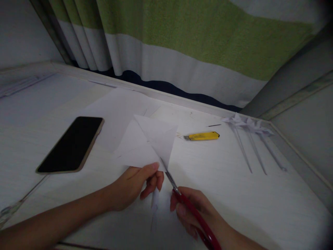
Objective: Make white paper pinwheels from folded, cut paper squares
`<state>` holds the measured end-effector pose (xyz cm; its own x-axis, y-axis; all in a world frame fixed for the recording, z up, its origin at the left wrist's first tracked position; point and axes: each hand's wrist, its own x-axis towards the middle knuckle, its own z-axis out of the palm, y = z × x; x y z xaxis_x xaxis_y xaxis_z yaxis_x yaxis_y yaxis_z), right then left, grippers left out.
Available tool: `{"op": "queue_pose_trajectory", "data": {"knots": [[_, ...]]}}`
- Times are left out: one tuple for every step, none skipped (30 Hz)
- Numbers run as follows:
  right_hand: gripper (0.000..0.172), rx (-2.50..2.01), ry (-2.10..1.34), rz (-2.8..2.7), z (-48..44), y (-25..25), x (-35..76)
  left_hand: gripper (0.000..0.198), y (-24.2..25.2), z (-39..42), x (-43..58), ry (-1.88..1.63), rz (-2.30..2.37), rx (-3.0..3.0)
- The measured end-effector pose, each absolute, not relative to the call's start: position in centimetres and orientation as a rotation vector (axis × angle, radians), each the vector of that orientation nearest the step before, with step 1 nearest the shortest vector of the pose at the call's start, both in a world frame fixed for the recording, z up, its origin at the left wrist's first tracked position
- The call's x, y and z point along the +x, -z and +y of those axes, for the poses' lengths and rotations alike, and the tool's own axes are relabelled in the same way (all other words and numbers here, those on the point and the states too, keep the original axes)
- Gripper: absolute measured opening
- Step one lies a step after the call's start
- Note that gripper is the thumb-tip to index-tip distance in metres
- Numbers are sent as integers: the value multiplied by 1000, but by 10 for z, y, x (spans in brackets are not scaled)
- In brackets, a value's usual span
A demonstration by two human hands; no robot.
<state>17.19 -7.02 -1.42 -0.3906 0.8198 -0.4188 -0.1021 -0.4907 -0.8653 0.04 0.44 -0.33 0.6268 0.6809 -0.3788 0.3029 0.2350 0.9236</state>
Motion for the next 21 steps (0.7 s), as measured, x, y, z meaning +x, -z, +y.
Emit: {"op": "queue_pose_trajectory", "data": {"knots": [[31, -1197, -1935, -1047, -70, 14, 172, 46, 4, 4, 0, -316, 921, 1361], [32, -1197, -1934, -1052, -70, 13, 171, 46, 4, 4, 0, -319, 922, 1365], [33, -1199, -1935, -1055, -69, 12, 171, 46, 4, 4, 0, -325, 924, 1367], [33, -1202, -1939, -1055, -69, 12, 170, 45, 4, 4, 0, -329, 922, 1372], [34, -1202, -1942, -1055, -68, 11, 170, 45, 5, 4, 0, -334, 923, 1375], [34, -1205, -1946, -1054, -68, 11, 170, 45, 5, 4, 0, -337, 923, 1377], [35, -1214, -1948, -1051, -68, 12, 170, 45, 5, 4, 0, -335, 922, 1378], [36, -1223, -1950, -1048, -68, 12, 170, 45, 5, 3, 0, -331, 920, 1381], [37, -1232, -1949, -1048, -68, 13, 171, 46, 6, 3, 0, -329, 919, 1385], [38, -1238, -1948, -1054, -68, 14, 171, 46, 6, 3, 0, -329, 918, 1388], [39, -1246, -1946, -1063, -68, 15, 172, 46, 6, 3, 0, -328, 918, 1391], [40, -1249, -1949, -1069, -69, 15, 172, 46, 6, 3, 0, -328, 918, 1392], [40, -1249, -1953, -1074, -69, 16, 173, 46, 6, 3, 0, -328, 922, 1391], [40, -1252, -1957, -1073, -69, 17, 173, 45, 6, 3, 0, -331, 925, 1391], [40, -1254, -1960, -1068, -70, 17, 174, 45, 6, 3, 1, -330, 923, 1390], [40, -1253, -1961, -1061, -70, 17, 174, 44, 5, 3, 1, -331, 919, 1388], [39, -1251, -1961, -1051, -70, 17, 173, 44, 5, 3, 1, -335, 915, 1384], [39, -1249, -1963, -1044, -69, 17, 173, 44, 5, 3, 1, -337, 905, 1380], [39, -1249, -1961, -1040, -69, 16, 173, 44, 5, 3, 1, -340, 898, 1377], [39, -1250, -1961, -1036, -69, 16, 172, 44, 5, 3, 1, -342, 896, 1376], [40, -1250, -1961, -1032, -69, 15, 172, 44, 5, 3, 1, -343, 898, 1377]]}}
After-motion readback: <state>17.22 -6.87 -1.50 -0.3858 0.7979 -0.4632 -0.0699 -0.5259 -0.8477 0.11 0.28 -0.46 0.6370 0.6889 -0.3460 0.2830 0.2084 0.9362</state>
